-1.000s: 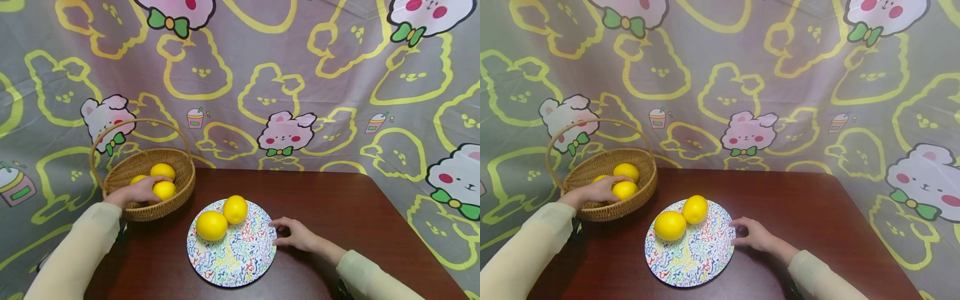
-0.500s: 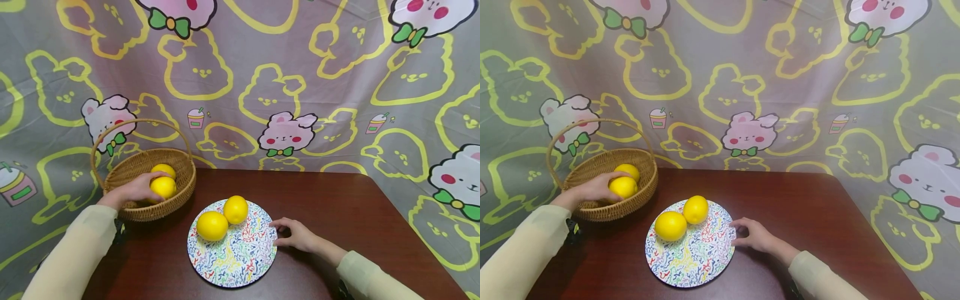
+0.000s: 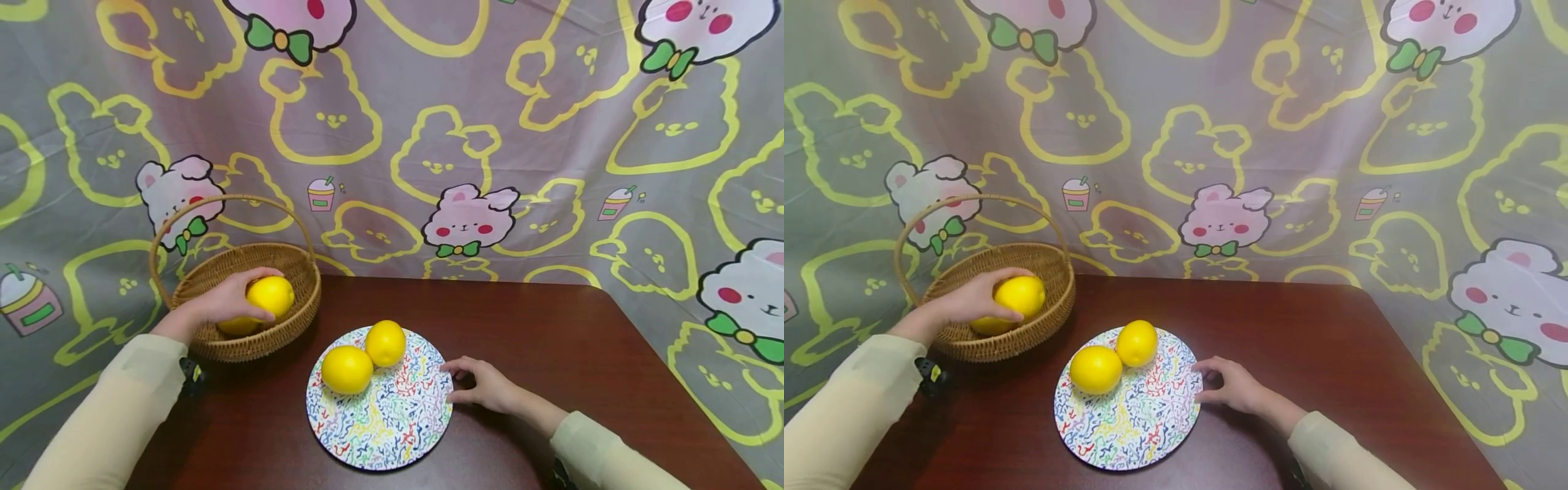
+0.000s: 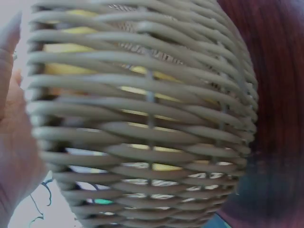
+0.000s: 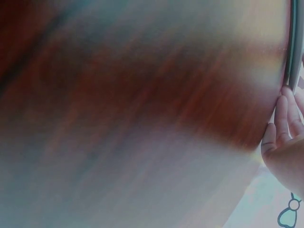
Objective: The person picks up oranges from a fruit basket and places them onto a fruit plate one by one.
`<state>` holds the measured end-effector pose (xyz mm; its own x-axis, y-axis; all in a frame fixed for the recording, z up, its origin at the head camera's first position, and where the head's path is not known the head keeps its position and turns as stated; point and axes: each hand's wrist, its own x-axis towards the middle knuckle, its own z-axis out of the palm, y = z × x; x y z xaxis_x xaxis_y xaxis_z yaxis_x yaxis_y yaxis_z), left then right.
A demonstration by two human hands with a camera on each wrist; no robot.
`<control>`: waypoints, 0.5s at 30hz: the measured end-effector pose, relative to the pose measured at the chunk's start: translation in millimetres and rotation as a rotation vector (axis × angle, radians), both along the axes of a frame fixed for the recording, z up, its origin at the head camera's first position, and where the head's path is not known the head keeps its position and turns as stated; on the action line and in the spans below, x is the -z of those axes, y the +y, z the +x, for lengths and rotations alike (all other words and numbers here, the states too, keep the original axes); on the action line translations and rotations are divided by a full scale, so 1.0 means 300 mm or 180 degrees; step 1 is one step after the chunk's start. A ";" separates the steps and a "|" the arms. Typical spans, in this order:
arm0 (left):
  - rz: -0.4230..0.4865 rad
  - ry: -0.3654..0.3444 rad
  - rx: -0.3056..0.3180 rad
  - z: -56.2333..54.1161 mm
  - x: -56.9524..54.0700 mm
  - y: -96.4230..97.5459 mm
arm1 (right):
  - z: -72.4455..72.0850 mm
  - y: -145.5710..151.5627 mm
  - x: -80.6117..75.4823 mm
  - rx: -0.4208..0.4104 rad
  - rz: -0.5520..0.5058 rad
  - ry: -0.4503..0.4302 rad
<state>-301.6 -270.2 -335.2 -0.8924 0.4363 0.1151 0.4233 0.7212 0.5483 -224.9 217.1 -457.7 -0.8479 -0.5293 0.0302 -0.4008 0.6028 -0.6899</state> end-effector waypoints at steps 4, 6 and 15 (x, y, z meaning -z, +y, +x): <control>0.0021 0.0071 0.0054 0.010 -0.022 0.013 | -0.001 0.001 0.003 -0.0005 0.0003 0.0007; 0.0027 0.0063 0.0068 0.014 -0.031 0.022 | 0.000 0.002 0.004 -0.0012 -0.0005 0.0019; 0.0079 0.0033 0.0233 0.057 -0.070 0.072 | 0.000 0.002 0.002 -0.0048 -0.0008 0.0037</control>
<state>-284.4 -248.5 -314.1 -0.8570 0.4971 0.1359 0.4801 0.6744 0.5610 -225.0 217.5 -458.4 -0.8394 -0.5419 0.0415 -0.4180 0.5948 -0.6866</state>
